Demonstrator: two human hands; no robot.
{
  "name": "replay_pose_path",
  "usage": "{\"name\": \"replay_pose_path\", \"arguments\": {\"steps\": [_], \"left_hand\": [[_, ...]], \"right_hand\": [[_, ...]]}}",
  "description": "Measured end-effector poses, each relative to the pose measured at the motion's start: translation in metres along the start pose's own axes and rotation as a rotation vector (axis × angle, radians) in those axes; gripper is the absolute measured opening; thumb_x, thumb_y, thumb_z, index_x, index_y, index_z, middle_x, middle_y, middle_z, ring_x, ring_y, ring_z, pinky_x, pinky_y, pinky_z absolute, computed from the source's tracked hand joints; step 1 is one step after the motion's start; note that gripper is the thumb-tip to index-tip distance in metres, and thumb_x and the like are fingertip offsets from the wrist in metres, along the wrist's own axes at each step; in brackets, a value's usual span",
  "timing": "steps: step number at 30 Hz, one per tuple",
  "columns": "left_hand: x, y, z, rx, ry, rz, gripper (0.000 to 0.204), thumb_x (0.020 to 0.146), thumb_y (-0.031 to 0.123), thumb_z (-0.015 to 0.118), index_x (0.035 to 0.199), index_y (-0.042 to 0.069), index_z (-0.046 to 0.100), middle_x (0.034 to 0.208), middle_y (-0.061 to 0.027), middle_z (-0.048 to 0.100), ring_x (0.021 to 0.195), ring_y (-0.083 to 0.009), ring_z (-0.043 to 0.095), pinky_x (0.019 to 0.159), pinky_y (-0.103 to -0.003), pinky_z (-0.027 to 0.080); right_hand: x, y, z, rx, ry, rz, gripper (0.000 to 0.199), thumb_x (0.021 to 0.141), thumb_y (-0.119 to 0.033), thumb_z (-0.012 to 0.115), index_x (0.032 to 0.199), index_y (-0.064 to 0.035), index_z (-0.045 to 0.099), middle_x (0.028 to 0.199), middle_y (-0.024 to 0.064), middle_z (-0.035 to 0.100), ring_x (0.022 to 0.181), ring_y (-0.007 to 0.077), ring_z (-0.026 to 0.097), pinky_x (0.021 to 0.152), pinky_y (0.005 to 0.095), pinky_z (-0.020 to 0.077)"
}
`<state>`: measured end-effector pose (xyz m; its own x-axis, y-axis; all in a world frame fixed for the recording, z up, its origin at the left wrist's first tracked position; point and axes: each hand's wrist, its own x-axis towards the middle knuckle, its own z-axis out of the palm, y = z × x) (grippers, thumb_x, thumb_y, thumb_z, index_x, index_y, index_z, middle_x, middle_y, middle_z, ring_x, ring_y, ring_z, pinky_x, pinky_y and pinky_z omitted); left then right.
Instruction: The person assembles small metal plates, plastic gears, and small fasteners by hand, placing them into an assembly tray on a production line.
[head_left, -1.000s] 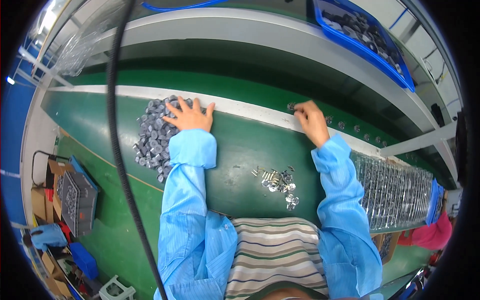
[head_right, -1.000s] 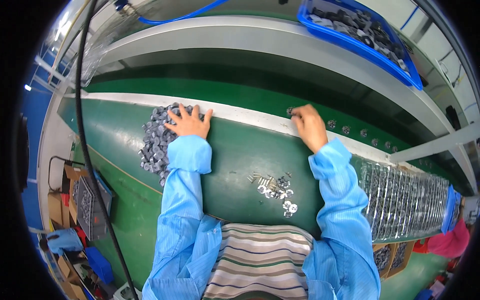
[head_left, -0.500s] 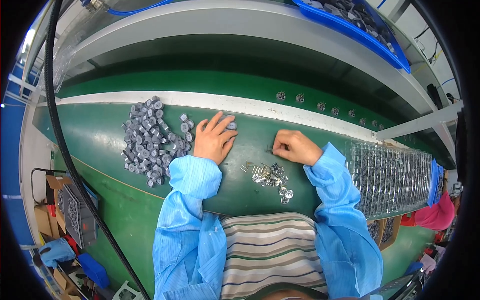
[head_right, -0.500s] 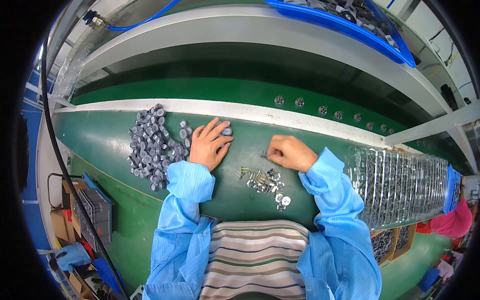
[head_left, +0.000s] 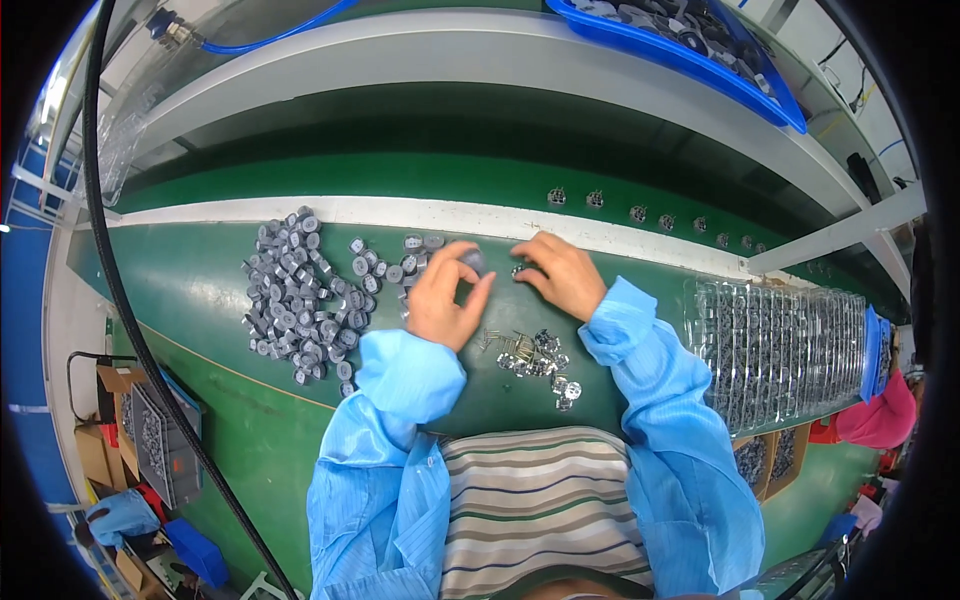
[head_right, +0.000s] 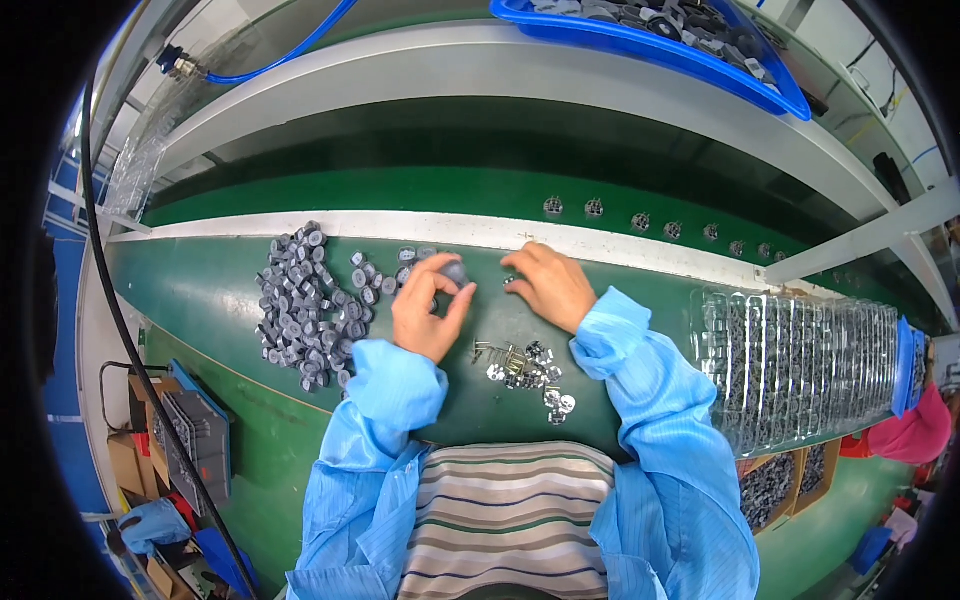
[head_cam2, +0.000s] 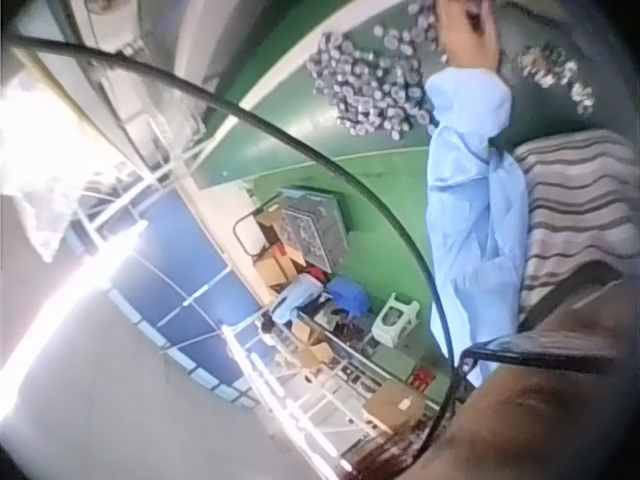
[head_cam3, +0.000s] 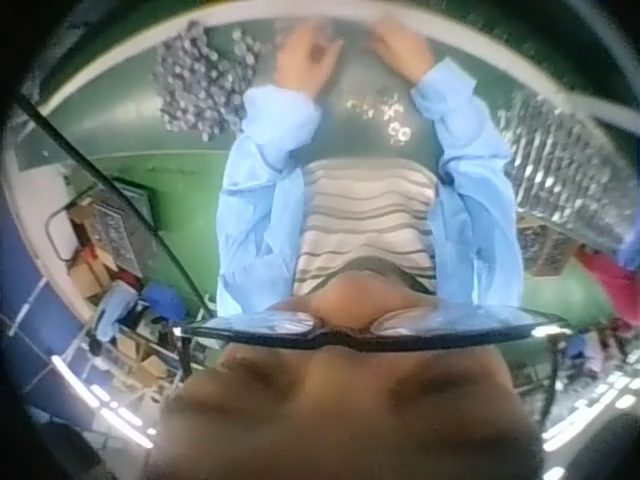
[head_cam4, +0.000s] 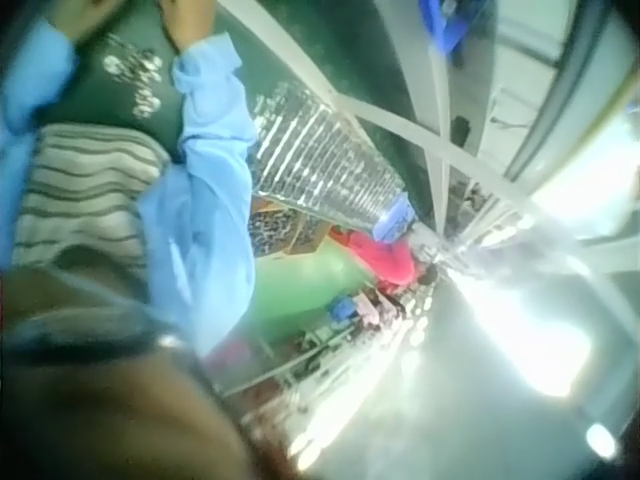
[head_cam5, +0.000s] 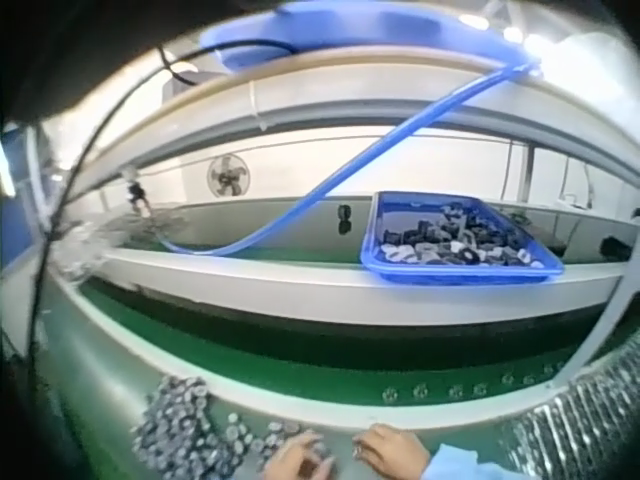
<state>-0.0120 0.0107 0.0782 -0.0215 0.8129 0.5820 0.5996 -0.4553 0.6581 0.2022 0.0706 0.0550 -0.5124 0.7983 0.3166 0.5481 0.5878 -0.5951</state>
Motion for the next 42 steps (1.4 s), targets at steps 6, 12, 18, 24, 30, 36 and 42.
{"name": "replay_pose_path", "arguments": {"steps": [6, 12, 18, 24, 30, 36, 42], "left_hand": [[-0.029, -0.026, 0.052, -0.691, 0.040, -0.462, 0.020, 0.092, -0.006, 0.070, 0.093, 0.005, 0.053, 0.114, -0.0120, 0.070, 0.078, -0.0113, 0.062, 0.069, -0.026, 0.052], [-0.035, -0.033, 0.049, -0.933, -0.096, -0.646, 0.014, 0.099, -0.007, 0.061, 0.110, 0.001, 0.062, 0.112, -0.0102, 0.069, 0.082, -0.0100, 0.061, 0.073, -0.024, 0.051], [-0.043, -0.030, 0.051, -0.887, -0.060, -0.608, 0.024, 0.098, -0.007, 0.062, 0.120, 0.000, 0.065, 0.110, -0.0069, 0.068, 0.083, -0.0094, 0.060, 0.070, -0.024, 0.051], [-0.038, -0.031, 0.042, -0.992, -0.062, -0.628, 0.024, 0.094, -0.011, 0.065, 0.115, 0.000, 0.068, 0.113, -0.0094, 0.069, 0.092, -0.0126, 0.065, 0.074, -0.026, 0.054], [-0.033, -0.013, 0.040, -0.611, -0.083, -0.462, 0.031, 0.086, -0.016, 0.067, 0.112, 0.000, 0.069, 0.111, -0.0068, 0.069, 0.100, -0.0147, 0.066, 0.085, -0.026, 0.054], [-0.042, -0.015, 0.042, -0.443, -0.139, -0.485, 0.033, 0.087, -0.012, 0.067, 0.116, 0.002, 0.070, 0.102, -0.0033, 0.070, 0.095, -0.0123, 0.065, 0.084, -0.026, 0.052], [-0.041, -0.018, 0.044, -0.804, -0.229, -0.515, 0.035, 0.091, -0.008, 0.066, 0.124, 0.000, 0.066, 0.112, -0.0031, 0.065, 0.104, -0.0126, 0.062, 0.088, -0.023, 0.049]], "right_hand": [[0.003, 0.010, 0.019, 0.037, -0.034, -0.051, 0.012, 0.083, -0.006, 0.074, 0.094, -0.0034, 0.069, 0.095, 0.0117, 0.063, 0.090, 0.0326, 0.065, 0.076, 0.0415, 0.0545], [-0.005, 0.000, 0.017, 0.810, -0.011, 0.257, 0.006, 0.092, 0.002, 0.071, 0.098, 0.0010, 0.069, 0.102, 0.0063, 0.066, 0.085, 0.0120, 0.066, 0.070, 0.0260, 0.0540], [-0.013, -0.027, 0.016, 0.660, 0.070, 0.158, 0.010, 0.088, 0.008, 0.071, 0.096, 0.0027, 0.068, 0.107, 0.0096, 0.066, 0.089, 0.0151, 0.068, 0.074, 0.0269, 0.0566], [-0.010, -0.032, 0.011, 0.443, 0.058, -0.027, 0.009, 0.085, 0.006, 0.073, 0.093, 0.0028, 0.069, 0.107, 0.0131, 0.069, 0.094, 0.0228, 0.070, 0.082, 0.0343, 0.0575], [-0.013, -0.015, 0.016, 0.983, 0.093, 0.228, 0.008, 0.088, 0.006, 0.072, 0.095, 0.0018, 0.070, 0.108, 0.0086, 0.069, 0.095, 0.0151, 0.069, 0.080, 0.0271, 0.0578], [-0.012, -0.025, 0.010, 0.760, 0.046, 0.249, 0.009, 0.090, 0.007, 0.071, 0.096, 0.0022, 0.067, 0.107, 0.0086, 0.064, 0.087, 0.0112, 0.062, 0.076, 0.0265, 0.0533], [-0.008, -0.027, 0.007, 0.455, 0.137, 0.141, 0.012, 0.086, 0.004, 0.076, 0.093, 0.0017, 0.067, 0.106, 0.0078, 0.066, 0.076, 0.0099, 0.058, 0.066, 0.0251, 0.0484]]}}
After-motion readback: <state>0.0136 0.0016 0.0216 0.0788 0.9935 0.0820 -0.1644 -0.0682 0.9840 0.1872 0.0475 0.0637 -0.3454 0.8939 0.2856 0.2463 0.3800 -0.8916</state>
